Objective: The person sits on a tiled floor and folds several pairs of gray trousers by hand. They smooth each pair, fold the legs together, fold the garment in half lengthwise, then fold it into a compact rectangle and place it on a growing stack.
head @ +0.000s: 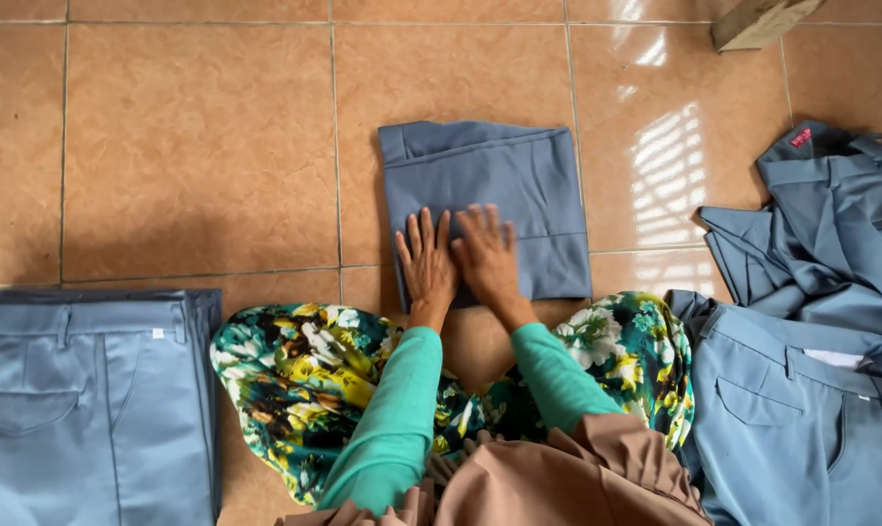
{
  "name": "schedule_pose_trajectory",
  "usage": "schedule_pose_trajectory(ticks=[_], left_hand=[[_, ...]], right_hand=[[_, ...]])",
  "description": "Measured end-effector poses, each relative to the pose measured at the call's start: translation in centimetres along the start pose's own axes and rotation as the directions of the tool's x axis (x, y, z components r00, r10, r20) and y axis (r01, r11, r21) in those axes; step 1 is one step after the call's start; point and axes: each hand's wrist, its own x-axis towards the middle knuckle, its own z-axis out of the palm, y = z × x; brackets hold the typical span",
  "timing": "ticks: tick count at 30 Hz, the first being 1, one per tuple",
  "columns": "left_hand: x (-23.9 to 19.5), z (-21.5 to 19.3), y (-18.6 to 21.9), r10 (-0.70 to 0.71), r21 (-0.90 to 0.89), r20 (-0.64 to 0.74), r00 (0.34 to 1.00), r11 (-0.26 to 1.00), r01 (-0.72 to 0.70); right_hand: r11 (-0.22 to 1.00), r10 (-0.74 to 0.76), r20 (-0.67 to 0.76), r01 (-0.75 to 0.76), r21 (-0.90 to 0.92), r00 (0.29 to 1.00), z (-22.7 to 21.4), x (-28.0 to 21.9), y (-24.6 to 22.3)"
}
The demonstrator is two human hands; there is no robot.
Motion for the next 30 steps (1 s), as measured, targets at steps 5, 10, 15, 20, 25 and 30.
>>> schedule_pose_trajectory(ticks=[5, 10, 15, 20, 25, 30], left_hand=[[0.0, 0.7, -1.1, -0.082, 0.173, 0.185, 0.979, 0.984, 0.050], [-0.3, 1.2, -1.1, -0.092, 0.206, 0.069, 0.993, 0.976, 0.076], [-0.2, 1.6, -0.7, -0.084, 0.237, 0.023, 0.996, 0.968, 0.077], [-0.1, 1.8, -0.5, -0.075, 0.288, -0.009, 0.997, 0.955, 0.074], [-0.1, 2.1, -0.5, -0.070, 0.289, -0.008, 0.998, 0.955, 0.069], [0.0, 2.2, -0.6, -0.075, 0.268, -0.016, 0.997, 0.960, 0.076]], right_hand=[[0.987, -0.154, 0.088, 0.157, -0.031, 0.984, 2.8, 2.0, 1.0], [0.988, 0.106, 0.195, -0.082, -0.130, 0.975, -0.2, 6.3, 10.9], [0.930, 0.366, 0.394, -0.348, -0.118, 0.843, -0.5, 9.0, 13.9], [1.000, 0.002, 0.402, 0.005, -0.015, 0.915, 2.0, 9.4, 10.0], [0.985, 0.172, 0.449, -0.161, -0.064, 0.877, 1.9, 12.4, 16.5], [0.955, 0.290, 0.456, -0.289, -0.075, 0.841, 0.3, 12.5, 16.2]])
